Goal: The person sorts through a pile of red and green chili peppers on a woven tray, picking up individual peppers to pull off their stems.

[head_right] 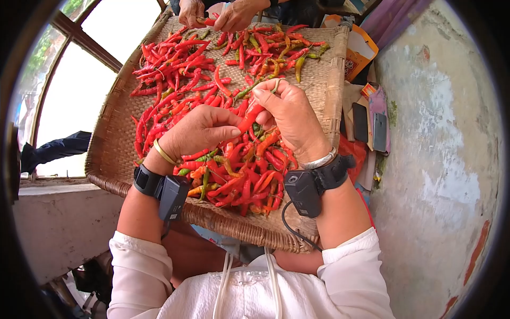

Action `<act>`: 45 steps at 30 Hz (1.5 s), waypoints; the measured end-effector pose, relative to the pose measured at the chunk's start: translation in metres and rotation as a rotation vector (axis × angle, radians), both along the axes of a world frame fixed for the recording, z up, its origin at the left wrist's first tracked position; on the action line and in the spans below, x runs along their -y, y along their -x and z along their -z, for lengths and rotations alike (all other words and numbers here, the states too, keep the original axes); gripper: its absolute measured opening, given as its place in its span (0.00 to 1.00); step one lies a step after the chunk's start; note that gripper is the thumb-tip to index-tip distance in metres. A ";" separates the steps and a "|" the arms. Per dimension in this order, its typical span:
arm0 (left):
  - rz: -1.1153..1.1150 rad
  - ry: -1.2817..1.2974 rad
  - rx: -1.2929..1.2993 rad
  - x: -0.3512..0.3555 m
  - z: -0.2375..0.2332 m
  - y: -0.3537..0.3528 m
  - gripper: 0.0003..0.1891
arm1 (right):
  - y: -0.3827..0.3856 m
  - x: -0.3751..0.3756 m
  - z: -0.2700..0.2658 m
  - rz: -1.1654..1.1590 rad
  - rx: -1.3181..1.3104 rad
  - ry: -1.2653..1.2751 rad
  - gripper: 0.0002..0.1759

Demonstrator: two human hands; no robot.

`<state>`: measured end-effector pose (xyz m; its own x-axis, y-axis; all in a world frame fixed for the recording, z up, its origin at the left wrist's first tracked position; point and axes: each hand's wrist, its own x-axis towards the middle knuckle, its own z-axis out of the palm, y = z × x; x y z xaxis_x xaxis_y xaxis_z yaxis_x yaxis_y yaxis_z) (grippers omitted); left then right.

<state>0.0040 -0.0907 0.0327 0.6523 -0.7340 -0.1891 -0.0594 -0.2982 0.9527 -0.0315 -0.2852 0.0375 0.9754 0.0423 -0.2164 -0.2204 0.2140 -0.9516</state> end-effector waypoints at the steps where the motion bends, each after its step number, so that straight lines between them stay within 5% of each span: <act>1: -0.005 0.002 -0.058 0.001 0.002 0.001 0.14 | -0.001 0.002 0.001 0.002 0.005 -0.068 0.07; 7: -0.154 -0.091 -0.174 -0.009 -0.011 -0.007 0.13 | 0.007 -0.006 0.000 -0.048 -0.011 0.019 0.14; 8: -0.154 -0.091 -0.175 -0.010 -0.007 -0.014 0.13 | 0.009 -0.007 0.003 -0.209 0.156 0.425 0.16; 9: -0.411 0.117 -0.027 -0.009 -0.003 -0.019 0.15 | 0.012 -0.010 0.003 -0.369 0.324 0.831 0.17; 10: -0.666 0.324 0.118 -0.010 0.001 -0.020 0.17 | 0.019 -0.021 0.004 -0.599 0.317 0.680 0.18; 13: -0.478 0.097 0.101 -0.018 0.010 -0.026 0.20 | 0.026 -0.039 0.008 -0.720 0.454 0.807 0.17; 15: -0.222 -0.070 0.104 -0.019 0.018 -0.023 0.17 | 0.031 -0.046 0.018 -0.883 0.506 1.301 0.21; 22: 0.048 -0.243 0.095 -0.018 0.016 -0.016 0.12 | 0.015 -0.028 0.028 -0.685 0.472 1.212 0.15; 28: 0.131 -0.160 -0.039 -0.012 0.011 -0.007 0.11 | 0.007 -0.012 0.000 -0.317 0.048 0.415 0.07; 32: 0.062 -0.198 0.053 -0.013 0.006 -0.008 0.10 | 0.004 -0.013 -0.006 -0.079 0.017 0.157 0.07; 34: -0.149 -0.142 0.078 -0.017 0.008 -0.019 0.09 | 0.003 -0.010 0.002 -0.015 0.020 0.216 0.07; 36: -0.468 0.147 -0.004 -0.018 0.005 -0.026 0.09 | 0.004 -0.012 0.011 -0.177 0.226 0.574 0.09; 38: -0.573 0.308 -0.014 -0.024 0.000 -0.033 0.08 | 0.015 -0.025 0.015 -0.432 0.213 0.635 0.14; 40: -0.599 0.413 0.008 -0.025 -0.002 -0.036 0.08 | 0.021 -0.040 0.018 -0.552 0.452 0.831 0.17; 45: -0.593 0.512 -0.061 -0.021 -0.010 -0.029 0.09 | 0.029 -0.067 0.038 -0.530 0.518 1.123 0.19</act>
<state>0.0329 -0.0697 0.0431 0.9617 -0.2725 0.0303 0.0297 0.2132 0.9766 -0.0608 -0.2184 -0.0001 0.8764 0.4816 0.0031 0.4029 -0.7295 -0.5526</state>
